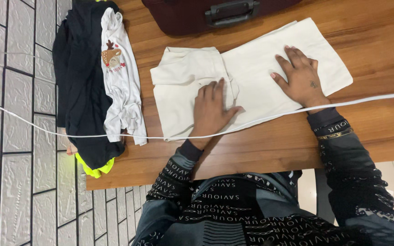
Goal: The person folds a black garment, then takes a white sweatshirt out of a suitcase and folds it by hand, placing it on the table near other items.
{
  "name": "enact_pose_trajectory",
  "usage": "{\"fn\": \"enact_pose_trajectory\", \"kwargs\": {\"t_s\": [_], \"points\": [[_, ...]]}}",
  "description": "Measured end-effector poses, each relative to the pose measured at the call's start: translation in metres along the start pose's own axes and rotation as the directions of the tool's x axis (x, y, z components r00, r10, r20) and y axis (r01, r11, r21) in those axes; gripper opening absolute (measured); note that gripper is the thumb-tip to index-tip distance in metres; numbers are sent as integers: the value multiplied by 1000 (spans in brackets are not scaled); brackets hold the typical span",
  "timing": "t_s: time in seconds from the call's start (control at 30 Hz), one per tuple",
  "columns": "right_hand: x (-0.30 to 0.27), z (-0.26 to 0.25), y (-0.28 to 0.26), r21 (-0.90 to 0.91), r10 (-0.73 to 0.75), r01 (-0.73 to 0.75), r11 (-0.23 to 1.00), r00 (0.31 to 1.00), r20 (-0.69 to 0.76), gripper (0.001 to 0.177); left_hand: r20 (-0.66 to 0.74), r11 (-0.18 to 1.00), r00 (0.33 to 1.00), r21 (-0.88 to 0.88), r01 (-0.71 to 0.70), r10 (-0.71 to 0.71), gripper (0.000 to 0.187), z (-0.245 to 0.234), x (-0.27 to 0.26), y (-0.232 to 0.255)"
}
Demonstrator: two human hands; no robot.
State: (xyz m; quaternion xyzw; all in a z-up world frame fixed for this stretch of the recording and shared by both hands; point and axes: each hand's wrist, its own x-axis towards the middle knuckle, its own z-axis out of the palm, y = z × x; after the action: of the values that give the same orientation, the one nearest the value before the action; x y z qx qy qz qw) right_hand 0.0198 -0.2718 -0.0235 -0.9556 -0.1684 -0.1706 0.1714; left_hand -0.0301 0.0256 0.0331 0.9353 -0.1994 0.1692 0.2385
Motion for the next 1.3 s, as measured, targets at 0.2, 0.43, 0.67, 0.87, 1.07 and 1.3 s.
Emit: {"fn": "enact_pose_trajectory", "kwargs": {"t_s": [0.2, 0.43, 0.67, 0.87, 1.07, 1.3], "points": [[-8, -5, 17, -26, 0, 0, 1000, 1000, 3, 53, 6, 973, 994, 205, -107, 108, 56, 29, 0, -3], [-31, -19, 58, -42, 49, -50, 998, 998, -42, 48, 37, 727, 824, -450, 519, -566, 45, 11, 5, -45], [-61, -31, 112, -94, 84, -91, 991, 994, -68, 44, -158, 461, 778, -868, 184, -608, 39, 24, -22, -109], [-81, -37, 140, -123, 84, -93, 988, 994, -74, 40, -290, 776, 784, -527, 348, -549, 57, 27, -38, -122], [-42, -41, 76, -373, 37, -67, 925, 996, -85, 37, -256, 821, 846, -480, 309, -468, 69, 28, -26, -82], [24, 1, -81, 306, -247, 225, 925, 969, 33, 51, -11, 670, 880, -654, 352, -474, 85, 20, -15, -55]]}}
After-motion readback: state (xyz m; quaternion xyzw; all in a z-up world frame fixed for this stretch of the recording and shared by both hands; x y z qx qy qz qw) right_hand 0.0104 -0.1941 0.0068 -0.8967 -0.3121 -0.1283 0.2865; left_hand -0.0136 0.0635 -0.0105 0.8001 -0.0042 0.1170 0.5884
